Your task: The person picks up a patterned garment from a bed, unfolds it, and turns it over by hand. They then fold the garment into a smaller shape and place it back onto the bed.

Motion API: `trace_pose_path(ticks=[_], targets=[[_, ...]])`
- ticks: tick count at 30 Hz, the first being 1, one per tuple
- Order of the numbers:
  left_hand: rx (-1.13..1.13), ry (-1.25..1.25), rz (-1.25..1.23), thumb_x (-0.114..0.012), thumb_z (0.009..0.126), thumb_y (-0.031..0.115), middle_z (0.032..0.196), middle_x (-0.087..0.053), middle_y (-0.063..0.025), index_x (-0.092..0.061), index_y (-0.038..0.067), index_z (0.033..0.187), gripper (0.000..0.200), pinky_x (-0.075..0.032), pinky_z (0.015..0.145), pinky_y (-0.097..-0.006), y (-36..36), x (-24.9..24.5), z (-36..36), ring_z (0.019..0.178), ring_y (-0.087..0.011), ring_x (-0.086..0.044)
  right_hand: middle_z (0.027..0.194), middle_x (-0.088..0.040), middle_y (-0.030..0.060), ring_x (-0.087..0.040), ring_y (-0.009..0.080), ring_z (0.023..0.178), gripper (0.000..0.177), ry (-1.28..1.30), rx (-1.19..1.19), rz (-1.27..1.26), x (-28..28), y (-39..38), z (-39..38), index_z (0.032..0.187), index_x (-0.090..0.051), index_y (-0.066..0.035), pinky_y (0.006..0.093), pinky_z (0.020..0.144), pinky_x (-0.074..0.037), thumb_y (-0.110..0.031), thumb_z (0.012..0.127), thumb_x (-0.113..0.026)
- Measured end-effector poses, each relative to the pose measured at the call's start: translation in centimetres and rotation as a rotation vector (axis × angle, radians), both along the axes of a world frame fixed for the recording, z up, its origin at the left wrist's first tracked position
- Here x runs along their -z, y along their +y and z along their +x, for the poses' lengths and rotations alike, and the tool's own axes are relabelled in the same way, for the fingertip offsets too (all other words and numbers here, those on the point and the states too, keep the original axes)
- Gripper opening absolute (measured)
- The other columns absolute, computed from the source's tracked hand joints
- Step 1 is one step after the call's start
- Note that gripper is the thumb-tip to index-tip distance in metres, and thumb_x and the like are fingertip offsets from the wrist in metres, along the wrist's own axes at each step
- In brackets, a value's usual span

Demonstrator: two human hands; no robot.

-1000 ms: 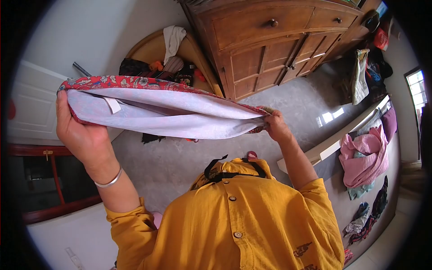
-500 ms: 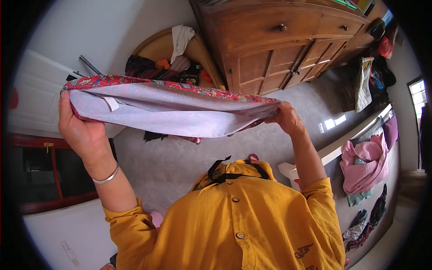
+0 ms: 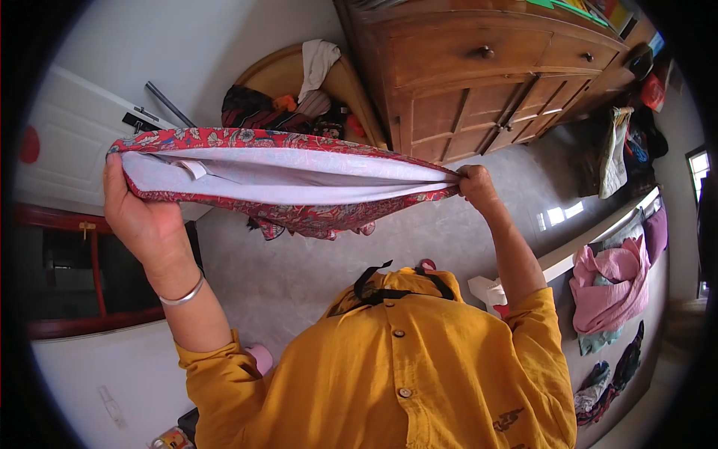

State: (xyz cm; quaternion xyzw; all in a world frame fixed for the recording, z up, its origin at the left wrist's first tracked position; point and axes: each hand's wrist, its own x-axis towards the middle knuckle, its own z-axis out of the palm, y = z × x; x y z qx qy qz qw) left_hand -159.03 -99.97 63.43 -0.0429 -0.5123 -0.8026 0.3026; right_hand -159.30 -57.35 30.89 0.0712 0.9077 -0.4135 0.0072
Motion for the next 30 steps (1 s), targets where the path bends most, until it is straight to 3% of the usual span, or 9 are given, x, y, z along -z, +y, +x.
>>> trace_pose_path(ticks=[2,5,9,11,13,15,18,24,30], targets=[[0.049,0.006,-0.023,-0.047,0.094,0.016,0.097,-0.06,-0.0091,-0.057,0.002,0.098,0.018,-0.045,0.087,-0.0373,-0.3,0.3,0.1,0.094,-0.0209,-0.058,0.056,-0.058,0.0069,-0.053,0.0158,0.043,0.025,-0.054,0.022,0.034,0.5,-0.1,-0.2,0.082,-0.067,0.001,0.0295,0.04,-0.043,-0.002,0.076,-0.043],[0.026,0.014,-0.039,-0.049,0.094,0.015,0.096,-0.06,-0.0082,-0.057,0.002,0.097,0.016,-0.045,0.086,-0.0363,-0.1,0.4,0.2,0.093,-0.02,-0.058,0.057,-0.058,0.0069,-0.053,0.0142,0.044,0.027,-0.212,0.176,-0.241,-0.9,-1.0,-0.2,0.085,-0.067,-0.001,0.0281,0.039,-0.043,-0.001,0.079,-0.041],[-0.014,0.02,-0.057,-0.051,0.092,0.012,0.094,-0.061,-0.0072,-0.057,0.002,0.096,0.013,-0.046,0.084,-0.0345,-1.7,1.0,-0.3,0.09,-0.0189,-0.059,0.06,-0.058,0.0058,-0.051,0.0124,0.043,0.027,-0.037,0.306,-0.609,-2.6,0.0,-1.2,0.092,-0.066,-0.001,0.0254,0.039,-0.043,-0.002,0.08,-0.042],[-0.01,0.002,-0.058,-0.052,0.092,0.012,0.093,-0.061,-0.0069,-0.057,0.002,0.096,0.012,-0.047,0.083,-0.0337,-2.8,1.2,-0.2,0.089,-0.0188,-0.059,0.062,-0.059,0.006,-0.054,0.0126,0.046,0.025,0.132,0.309,-0.633,-4.5,0.9,-2.2,0.09,-0.065,-0.001,0.0247,0.041,-0.045,-0.005,0.081,-0.042],[-0.041,-0.005,-0.09,-0.052,0.092,0.011,0.094,-0.061,-0.0071,-0.057,0.001,0.099,0.014,-0.047,0.082,-0.0336,-4.3,1.3,-0.4,0.09,-0.0182,-0.059,0.065,-0.061,0.0059,-0.059,0.0138,0.05,0.022,0.218,0.255,-0.641,-10.9,0.0,-2.1,0.087,-0.065,-0.002,0.0257,0.045,-0.05,-0.007,0.083,-0.044],[-0.107,-0.04,-0.116,-0.052,0.092,0.012,0.095,-0.061,-0.0068,-0.057,0.001,0.102,0.015,-0.047,0.083,-0.0334,-5.7,1.3,-0.3,0.09,-0.0175,-0.058,0.067,-0.062,0.0067,-0.06,0.0144,0.052,0.021,0.246,0.161,-0.53,-15.0,0.2,-2.7,0.086,-0.064,-0.002,0.026,0.045,-0.051,-0.006,0.085,-0.044],[-0.147,-0.102,-0.14,-0.054,0.091,0.012,0.095,-0.06,-0.0057,-0.058,0.004,0.098,0.012,-0.045,0.083,-0.0319,-8.0,1.5,-0.4,0.092,-0.0162,-0.058,0.075,-0.062,0.0088,-0.06,0.0156,0.057,0.021,0.278,0.144,-0.567,-19.2,1.3,-4.8,0.091,-0.063,0.003,0.0263,0.048,-0.052,-0.006,0.082,-0.046],[-0.236,-0.31,-0.283,-0.058,0.089,0.013,0.083,-0.06,-0.003,-0.06,0.0,0.102,0.019,-0.039,0.054,-0.0221,-12.0,2.2,-0.8,0.063,-0.0087,-0.052,0.092,-0.063,0.0087,-0.063,0.015,0.078,0.025,0.364,0.004,-0.818,-25.5,3.0,-8.8,0.105,-0.058,0.0,0.0265,0.063,-0.055,-0.009,0.087,-0.043],[-0.169,-0.465,-0.459,-0.059,0.089,0.016,0.079,-0.055,0.0028,-0.058,0.002,0.11,0.025,-0.033,0.047,-0.0182,-13.9,2.0,-0.5,0.055,-0.0048,-0.045,0.094,-0.063,0.0058,-0.061,0.0121,0.078,0.025,0.345,-0.096,-0.782,-29.1,4.6,-12.6,0.107,-0.058,-0.001,0.0285,0.07,-0.055,-0.011,0.09,-0.042]])
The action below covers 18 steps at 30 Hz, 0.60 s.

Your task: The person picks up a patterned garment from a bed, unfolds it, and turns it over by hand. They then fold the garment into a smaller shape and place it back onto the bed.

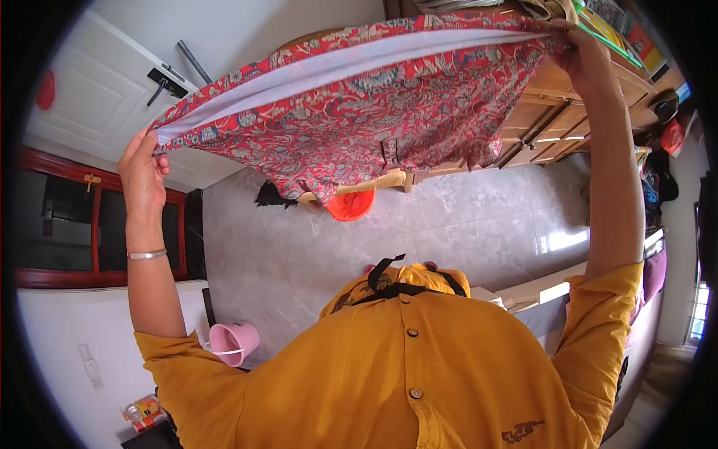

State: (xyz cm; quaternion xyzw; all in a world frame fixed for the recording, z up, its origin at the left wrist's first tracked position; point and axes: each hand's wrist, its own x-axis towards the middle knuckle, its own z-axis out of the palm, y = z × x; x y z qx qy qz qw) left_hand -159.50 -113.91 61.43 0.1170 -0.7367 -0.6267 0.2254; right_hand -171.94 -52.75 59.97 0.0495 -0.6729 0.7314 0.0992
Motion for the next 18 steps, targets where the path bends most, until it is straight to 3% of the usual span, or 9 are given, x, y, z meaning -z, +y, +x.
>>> trace_pose_path(ticks=[6,9,12,18], targets=[[0.001,-0.12,-0.251,-0.056,0.089,0.017,0.067,-0.051,0.0022,-0.061,0.001,0.109,0.026,-0.032,0.041,-0.0181,-2.1,-0.3,-0.4,0.048,-0.0037,-0.042,0.092,-0.062,0.0045,-0.058,0.0114,0.077,0.025,0.049,-0.049,0.005,-1.1,1.8,-2.4,0.107,-0.058,-0.001,0.029,0.074,-0.055,-0.011,0.09,-0.042],[0.07,-0.158,-0.499,-0.054,0.09,0.018,0.064,-0.049,0.0035,-0.063,0.003,0.107,0.025,-0.033,0.042,-0.0179,-3.1,-1.1,-0.8,0.048,-0.0028,-0.041,0.089,-0.062,0.0052,-0.058,0.0122,0.075,0.024,0.015,0.087,-0.012,-1.8,1.1,-1.7,0.106,-0.059,-0.001,0.0285,0.07,-0.054,-0.01,0.09,-0.043],[0.083,-0.121,-0.502,-0.052,0.09,0.019,0.064,-0.048,0.0039,-0.063,0.002,0.105,0.025,-0.033,0.043,-0.018,-2.1,-2.4,-0.9,0.049,-0.0029,-0.041,0.086,-0.061,0.0085,-0.057,0.016,0.068,0.022,-0.04,0.12,0.139,-2.1,-0.5,0.7,0.101,-0.059,-0.001,0.0317,0.062,-0.052,-0.007,0.088,-0.042],[0.002,-0.04,-0.404,-0.05,0.09,0.02,0.063,-0.046,0.0052,-0.06,0.008,0.09,0.015,-0.032,0.045,-0.0197,-1.4,-3.7,-2.3,0.051,-0.0034,-0.041,0.081,-0.06,0.0026,-0.054,0.0122,0.067,0.018,-0.058,-0.064,-0.073,-0.8,1.0,0.5,0.099,-0.06,-0.003,0.0301,0.065,-0.051,-0.01,0.089,-0.047]])
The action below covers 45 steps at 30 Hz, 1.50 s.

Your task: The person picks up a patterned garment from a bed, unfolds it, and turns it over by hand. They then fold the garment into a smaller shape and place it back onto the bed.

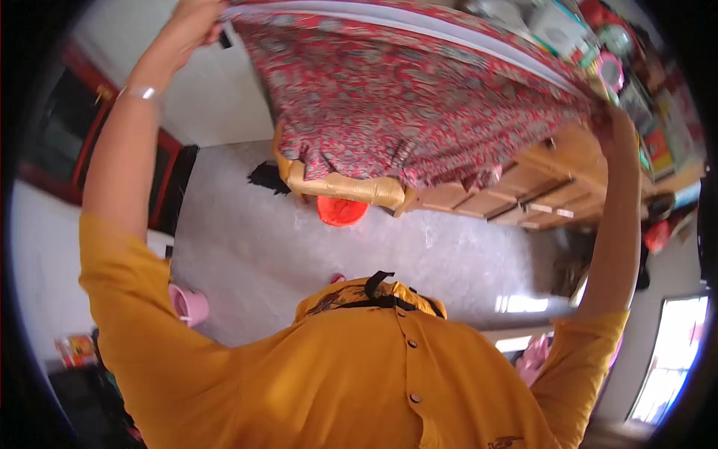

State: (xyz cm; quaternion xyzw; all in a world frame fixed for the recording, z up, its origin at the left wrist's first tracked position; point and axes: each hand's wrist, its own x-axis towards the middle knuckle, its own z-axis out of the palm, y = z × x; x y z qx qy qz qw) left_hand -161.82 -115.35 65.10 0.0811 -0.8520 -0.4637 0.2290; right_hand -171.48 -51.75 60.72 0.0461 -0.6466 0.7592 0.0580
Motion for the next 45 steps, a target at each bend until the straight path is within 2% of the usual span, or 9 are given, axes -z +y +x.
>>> trace_pose_path(ticks=[1,2,8,11,15,16,19,24,45], targets=[[0.042,-0.021,-0.084,-0.05,0.089,0.019,0.064,-0.048,0.0041,-0.061,0.007,0.09,0.016,-0.035,0.046,-0.0205,-1.9,0.2,-1.2,0.052,-0.0039,-0.043,0.079,-0.06,0.0021,-0.054,0.0121,0.066,0.018,-0.008,-0.067,-0.023,0.2,0.2,-0.4,0.099,-0.06,-0.003,0.0302,0.065,-0.051,-0.01,0.089,-0.047],[-0.03,0.066,-0.003,-0.059,0.075,0.006,0.051,-0.05,-0.0081,-0.057,-0.001,0.065,0.013,-0.033,0.033,-0.0299,-0.6,-0.6,-0.8,0.038,-0.0165,-0.044,0.078,-0.059,0.0019,-0.053,0.0121,0.066,0.017,-0.014,-0.007,-0.039,-0.2,-1.1,0.0,0.099,-0.06,-0.003,0.0306,0.065,-0.051,-0.009,0.089,-0.047],[-0.2,-0.036,-0.126,-0.045,0.076,0.0,0.05,-0.054,-0.0123,-0.058,0.0,0.06,0.021,-0.033,0.034,-0.034,1.1,-1.3,1.7,0.037,-0.0193,-0.046,0.08,-0.058,0.0049,-0.054,0.014,0.066,0.021,-0.043,-0.077,-0.056,0.3,0.2,-0.8,0.103,-0.056,0.0,0.0301,0.061,-0.05,-0.004,0.087,-0.044],[-0.17,-0.019,-0.082,-0.046,0.077,0.001,0.051,-0.055,-0.0133,-0.06,0.0,0.062,0.02,-0.035,0.034,-0.0342,-0.3,-0.5,0.1,0.037,-0.0199,-0.048,0.08,-0.058,0.0064,-0.052,0.0142,0.064,0.019,-0.045,0.102,-0.05,-0.2,-1.9,1.1,0.096,-0.057,0.001,0.0299,0.059,-0.051,-0.005,0.084,-0.044],[-0.01,-0.048,-0.077,-0.049,0.081,0.001,0.057,-0.057,-0.0103,-0.061,-0.003,0.072,0.016,-0.038,0.038,-0.0314,-1.4,-0.5,0.6,0.044,-0.0164,-0.052,0.079,-0.06,0.0063,-0.056,0.0148,0.066,0.02,-0.02,0.015,-0.022,-0.3,-2.0,2.3,0.098,-0.057,0.0,0.029,0.06,-0.052,-0.008,0.084,-0.045],[0.018,-0.097,-0.023,-0.051,0.089,0.018,0.068,-0.051,0.0037,-0.063,0.006,0.095,0.018,-0.038,0.046,-0.0215,-2.3,0.3,0.5,0.055,-0.0042,-0.046,0.082,-0.062,0.0075,-0.058,0.0147,0.068,0.021,-0.039,-0.004,-0.009,-0.1,-2.0,2.7,0.1,-0.057,0.0,0.0278,0.06,-0.053,-0.009,0.084,-0.046],[0.044,-0.031,0.054,-0.051,0.089,0.017,0.07,-0.053,0.0034,-0.064,0.004,0.099,0.021,-0.039,0.045,-0.0221,-0.8,0.4,1.2,0.055,-0.0055,-0.047,0.086,-0.063,0.0082,-0.06,0.0143,0.07,0.022,-0.034,-0.093,0.026,0.8,-2.2,4.5,0.101,-0.057,0.001,0.0279,0.061,-0.053,-0.01,0.085,-0.047],[0.079,-0.088,0.1,-0.048,0.091,0.018,0.087,-0.06,0.0017,-0.064,0.008,0.1,0.021,-0.046,0.069,-0.0281,0.2,1.6,0.5,0.082,-0.009,-0.054,0.081,-0.063,0.006,-0.061,0.0118,0.065,0.017,-0.09,-0.022,0.057,4.9,-2.1,6.9,0.097,-0.058,-0.002,0.0253,0.057,-0.054,-0.009,0.086,-0.048],[0.238,-0.096,0.498,-0.047,0.093,0.017,0.073,-0.057,0.0033,-0.061,0.005,0.09,0.019,-0.036,0.046,-0.0173,5.6,10.3,2.5,0.056,-0.0026,-0.047,0.074,-0.064,0.0042,-0.061,0.0123,0.06,0.013,-0.569,0.066,-0.124,23.4,-4.3,16.4,0.09,-0.062,-0.007,0.0278,0.051,-0.055,-0.005,0.083,-0.051]])
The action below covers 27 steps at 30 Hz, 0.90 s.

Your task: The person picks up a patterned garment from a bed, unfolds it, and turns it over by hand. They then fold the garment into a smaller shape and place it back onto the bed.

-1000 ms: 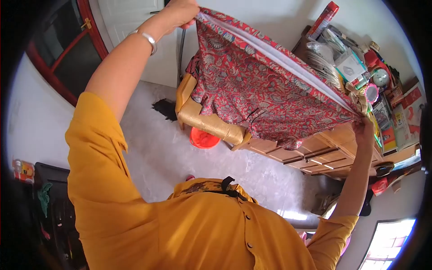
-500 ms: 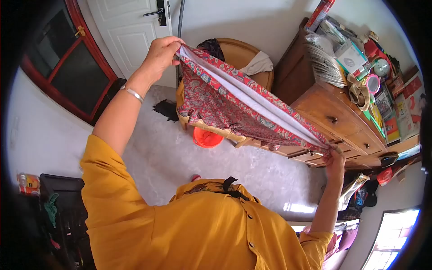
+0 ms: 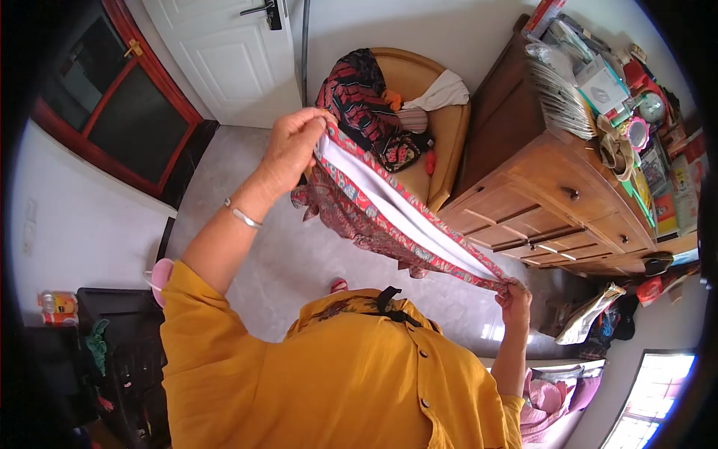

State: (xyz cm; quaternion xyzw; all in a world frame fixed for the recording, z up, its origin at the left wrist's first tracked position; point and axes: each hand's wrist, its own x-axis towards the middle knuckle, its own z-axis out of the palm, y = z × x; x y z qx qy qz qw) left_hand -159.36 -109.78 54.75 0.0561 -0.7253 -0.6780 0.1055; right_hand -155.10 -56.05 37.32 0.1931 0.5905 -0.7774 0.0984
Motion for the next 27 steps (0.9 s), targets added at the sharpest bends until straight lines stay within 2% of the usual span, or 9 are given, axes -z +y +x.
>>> trace_pose_path(ticks=[2,5,8,12,14,18,20,23,27], targets=[[0.06,-0.011,0.106,-0.047,0.094,0.017,0.072,-0.056,0.0037,-0.061,0.005,0.09,0.018,-0.036,0.046,-0.0169,1.2,0.8,1.1,0.056,-0.0022,-0.047,0.08,-0.065,0.005,-0.063,0.0131,0.07,0.015,-0.072,-0.033,0.198,1.1,-0.7,0.6,0.09,-0.062,-0.007,0.0294,0.058,-0.055,-0.005,0.081,-0.05],[0.174,0.05,0.309,-0.047,0.095,0.013,0.079,-0.055,-0.0001,-0.059,0.002,0.09,0.017,-0.041,0.063,-0.0195,3.4,2.2,2.4,0.07,-0.0046,-0.049,0.089,-0.066,0.0078,-0.063,0.0149,0.08,0.019,-0.061,-0.117,0.375,1.3,-2.7,1.2,0.092,-0.064,-0.004,0.0303,0.069,-0.052,-0.006,0.08,-0.05],[0.248,0.058,0.525,-0.048,0.096,0.014,0.078,-0.056,0.0001,-0.059,0.001,0.091,0.018,-0.044,0.063,-0.02,6.0,3.3,3.8,0.068,-0.0051,-0.051,0.094,-0.066,0.0109,-0.063,0.0163,0.082,0.019,0.216,-0.108,0.355,2.0,-5.1,1.1,0.091,-0.064,0.0,0.0281,0.071,-0.05,-0.008,0.081,-0.049],[0.319,0.055,0.64,-0.048,0.096,0.016,0.082,-0.059,-0.0015,-0.059,0.0,0.093,0.019,-0.045,0.064,-0.0206,9.0,4.2,4.9,0.068,-0.006,-0.052,0.072,-0.056,0.006,-0.053,0.0108,0.062,0.02,0.224,-0.265,0.121,-3.8,-11.1,0.6,0.094,-0.061,0.002,0.0236,0.057,-0.044,-0.01,0.085,-0.048],[0.328,0.039,0.623,-0.048,0.097,0.016,0.082,-0.059,-0.0013,-0.059,0.0,0.093,0.02,-0.044,0.063,-0.0196,9.9,4.3,5.1,0.068,-0.0053,-0.051,0.066,-0.048,0.002,-0.042,0.0069,0.054,0.022,0.109,-0.288,-0.03,-6.8,-14.2,0.0,0.099,-0.059,0.003,0.0216,0.05,-0.036,-0.01,0.086,-0.047],[0.333,0.023,0.371,-0.052,0.095,0.019,0.079,-0.057,-0.0005,-0.059,-0.001,0.091,0.022,-0.039,0.062,-0.0178,10.7,3.9,5.5,0.068,-0.0035,-0.048,0.08,-0.058,0.0021,-0.049,0.005,0.067,0.03,0.338,-0.491,0.093,-11.2,-19.1,-0.8,0.112,-0.056,0.003,0.0192,0.058,-0.039,-0.015,0.088,-0.054],[0.323,0.034,0.33,-0.051,0.095,0.02,0.072,-0.056,0.0019,-0.06,0.0,0.092,0.022,-0.033,0.05,-0.0161,11.7,3.0,5.6,0.057,-0.0009,-0.042,0.086,-0.06,0.003,-0.052,0.0055,0.072,0.029,0.35,-0.604,0.01,-13.6,-20.9,-0.8,0.112,-0.056,0.002,0.0203,0.063,-0.042,-0.014,0.088,-0.058],[0.31,0.036,0.236,-0.05,0.096,0.023,0.066,-0.054,0.0043,-0.06,0.001,0.092,0.024,-0.026,0.041,-0.0159,12.2,3.2,5.8,0.049,0.0008,-0.036,0.09,-0.062,0.0036,-0.055,0.0065,0.079,0.028,0.358,-0.714,-0.004,-13.4,-22.1,-0.5,0.112,-0.057,0.002,0.0221,0.07,-0.045,-0.01,0.086,-0.063],[0.3,0.014,0.241,-0.05,0.096,0.022,0.067,-0.054,0.0041,-0.06,0.001,0.092,0.024,-0.028,0.043,-0.0156,11.8,3.9,5.8,0.05,0.0005,-0.037,0.089,-0.064,0.0044,-0.056,0.0071,0.079,0.026,0.256,-0.666,-0.109,-11.9,-22.4,-0.5,0.11,-0.058,0.002,0.0216,0.071,-0.046,-0.006,0.086,-0.063]])
